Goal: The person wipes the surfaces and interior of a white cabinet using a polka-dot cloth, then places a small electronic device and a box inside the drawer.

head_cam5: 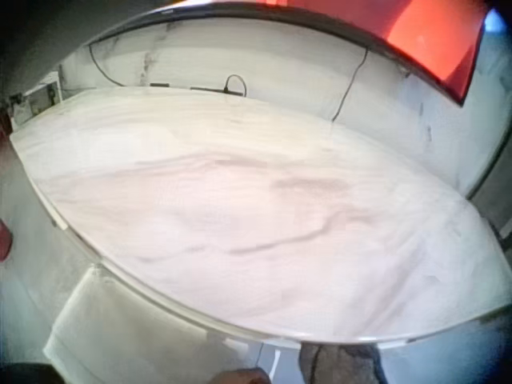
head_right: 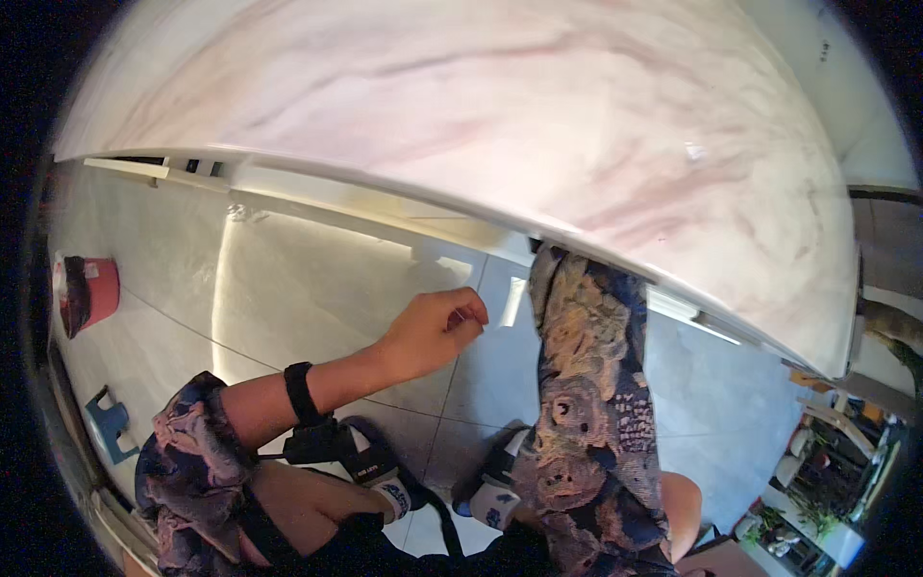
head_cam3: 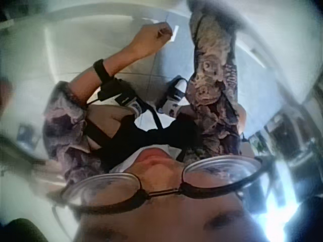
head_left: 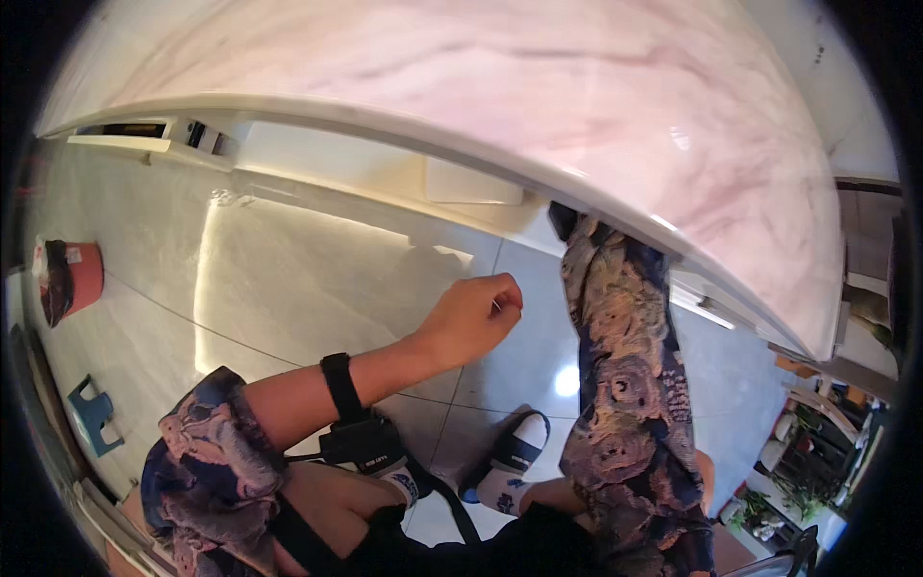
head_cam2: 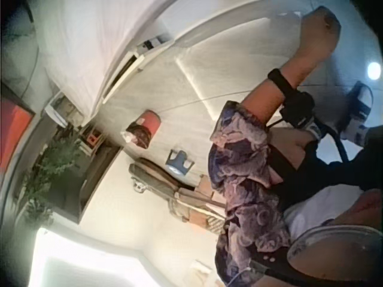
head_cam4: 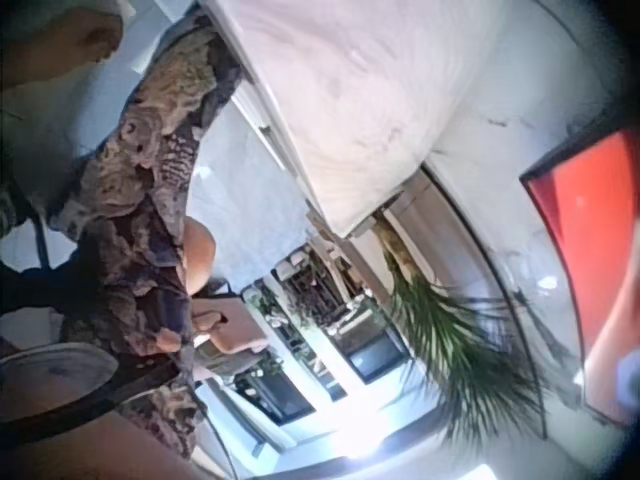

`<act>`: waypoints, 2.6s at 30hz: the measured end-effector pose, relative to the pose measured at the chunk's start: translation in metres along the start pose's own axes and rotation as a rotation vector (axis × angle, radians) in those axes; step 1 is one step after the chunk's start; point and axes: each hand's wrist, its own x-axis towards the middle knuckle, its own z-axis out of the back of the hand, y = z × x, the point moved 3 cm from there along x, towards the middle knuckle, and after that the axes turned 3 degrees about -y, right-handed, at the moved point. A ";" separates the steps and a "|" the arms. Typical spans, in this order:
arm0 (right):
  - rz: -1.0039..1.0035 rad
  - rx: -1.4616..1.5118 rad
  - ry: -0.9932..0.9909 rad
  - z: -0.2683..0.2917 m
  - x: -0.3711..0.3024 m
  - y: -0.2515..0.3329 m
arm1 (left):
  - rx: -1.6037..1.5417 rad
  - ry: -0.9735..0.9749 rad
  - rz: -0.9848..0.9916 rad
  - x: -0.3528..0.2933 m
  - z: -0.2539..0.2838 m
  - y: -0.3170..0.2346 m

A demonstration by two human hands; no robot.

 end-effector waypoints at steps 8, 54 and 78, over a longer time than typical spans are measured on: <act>0.037 0.045 -0.015 -0.003 -0.006 -0.014 | -0.105 0.204 0.046 -0.023 -0.042 -0.019; 0.316 0.014 0.006 -0.041 -0.003 -0.058 | -0.329 0.129 0.331 -0.022 0.049 0.030; 0.261 -0.173 -0.133 -0.032 -0.134 -0.053 | -0.266 0.039 0.319 0.011 0.042 0.027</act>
